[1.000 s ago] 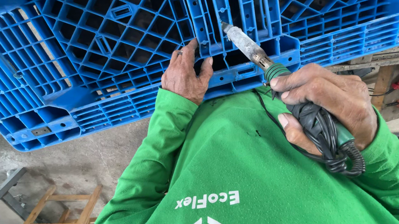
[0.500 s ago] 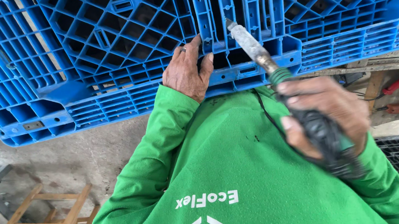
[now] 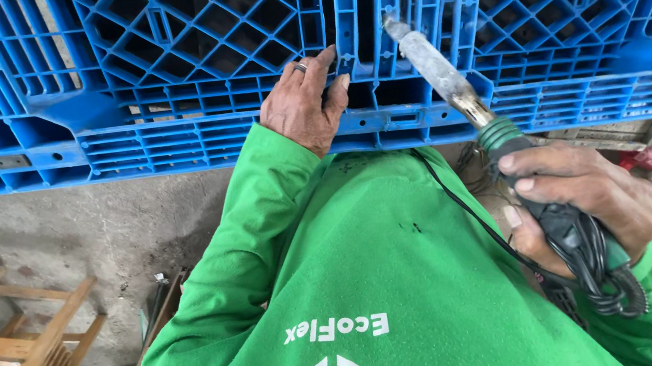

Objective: The person uses a soldering iron to melt and smooth the edges of a blue plastic pallet. They work along the grid structure, applying heat to specific areas to reshape or repair the plastic. The pallet is repositioned during the process to access different sections.

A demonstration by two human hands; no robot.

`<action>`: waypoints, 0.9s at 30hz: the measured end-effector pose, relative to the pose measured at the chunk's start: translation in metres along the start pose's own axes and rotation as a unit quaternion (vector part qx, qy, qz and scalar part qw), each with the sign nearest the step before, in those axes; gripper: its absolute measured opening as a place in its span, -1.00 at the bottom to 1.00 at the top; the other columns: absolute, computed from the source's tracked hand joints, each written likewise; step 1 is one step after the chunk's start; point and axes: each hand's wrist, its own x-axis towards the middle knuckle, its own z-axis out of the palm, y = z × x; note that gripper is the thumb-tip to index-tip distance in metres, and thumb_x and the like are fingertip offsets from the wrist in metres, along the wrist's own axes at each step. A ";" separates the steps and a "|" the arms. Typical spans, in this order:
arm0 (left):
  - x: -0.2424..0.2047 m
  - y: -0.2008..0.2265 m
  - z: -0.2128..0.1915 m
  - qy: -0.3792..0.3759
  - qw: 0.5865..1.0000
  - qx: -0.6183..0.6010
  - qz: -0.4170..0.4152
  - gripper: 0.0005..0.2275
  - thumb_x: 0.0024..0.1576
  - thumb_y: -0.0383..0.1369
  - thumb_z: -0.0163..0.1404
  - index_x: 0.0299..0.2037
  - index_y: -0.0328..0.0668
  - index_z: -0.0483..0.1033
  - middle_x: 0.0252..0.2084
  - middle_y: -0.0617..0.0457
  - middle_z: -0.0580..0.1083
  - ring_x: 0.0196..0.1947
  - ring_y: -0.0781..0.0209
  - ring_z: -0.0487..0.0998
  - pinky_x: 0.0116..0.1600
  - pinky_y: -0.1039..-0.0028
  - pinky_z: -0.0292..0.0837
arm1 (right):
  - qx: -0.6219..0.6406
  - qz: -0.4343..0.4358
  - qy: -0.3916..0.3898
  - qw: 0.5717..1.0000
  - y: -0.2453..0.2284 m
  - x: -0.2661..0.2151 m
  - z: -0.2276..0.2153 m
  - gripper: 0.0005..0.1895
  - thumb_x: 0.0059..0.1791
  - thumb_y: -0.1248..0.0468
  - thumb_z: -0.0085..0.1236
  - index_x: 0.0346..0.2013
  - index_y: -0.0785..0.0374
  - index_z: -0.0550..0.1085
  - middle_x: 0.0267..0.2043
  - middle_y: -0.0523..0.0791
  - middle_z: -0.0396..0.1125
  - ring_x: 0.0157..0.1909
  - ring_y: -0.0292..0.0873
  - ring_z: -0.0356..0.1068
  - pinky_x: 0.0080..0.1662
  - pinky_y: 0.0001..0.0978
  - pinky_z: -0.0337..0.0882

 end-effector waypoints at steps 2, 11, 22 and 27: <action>0.000 0.002 -0.001 -0.005 1.000 0.005 -0.018 -0.66 0.27 -0.27 0.05 0.18 -0.29 0.43 -0.09 -0.06 0.57 -0.05 -0.07 0.55 -0.04 0.15 0.49 | 0.014 -0.023 -0.021 0.999 0.012 0.006 -0.002 -0.72 -0.17 0.45 0.28 -0.22 0.32 0.41 -0.09 0.09 0.46 -0.03 0.03 0.55 0.07 -0.11 0.55; -0.003 0.006 0.008 0.083 0.996 0.013 -0.002 -0.75 0.34 -0.33 0.02 0.13 -0.29 0.47 -0.14 -0.04 0.56 -0.11 -0.02 0.57 -0.08 0.22 0.55 | 0.037 -0.093 -0.125 0.987 0.042 0.017 -0.022 -0.73 -0.16 0.50 0.28 -0.25 0.33 0.38 -0.08 0.09 0.46 -0.17 -0.03 0.53 -0.17 -0.27 0.52; -0.020 0.008 0.024 0.276 0.961 0.002 0.031 -0.79 0.28 -0.59 0.01 0.10 -0.27 0.50 -0.05 -0.08 0.54 -0.04 -0.06 0.56 0.07 0.28 0.55 | 0.062 -0.132 -0.168 0.975 0.063 0.026 -0.038 -0.73 -0.16 0.51 0.27 -0.25 0.32 0.39 -0.07 0.08 0.44 -0.11 -0.01 0.53 -0.08 -0.25 0.53; -0.033 0.016 0.041 0.278 0.959 0.062 -0.006 -0.79 0.21 -0.57 0.03 0.03 -0.25 0.53 -0.08 -0.06 0.56 -0.04 -0.08 0.55 0.22 0.15 0.40 | 0.057 -0.150 -0.178 0.971 0.070 0.028 -0.041 -0.72 -0.16 0.51 0.29 -0.25 0.31 0.38 -0.07 0.07 0.44 -0.12 -0.02 0.53 -0.09 -0.26 0.53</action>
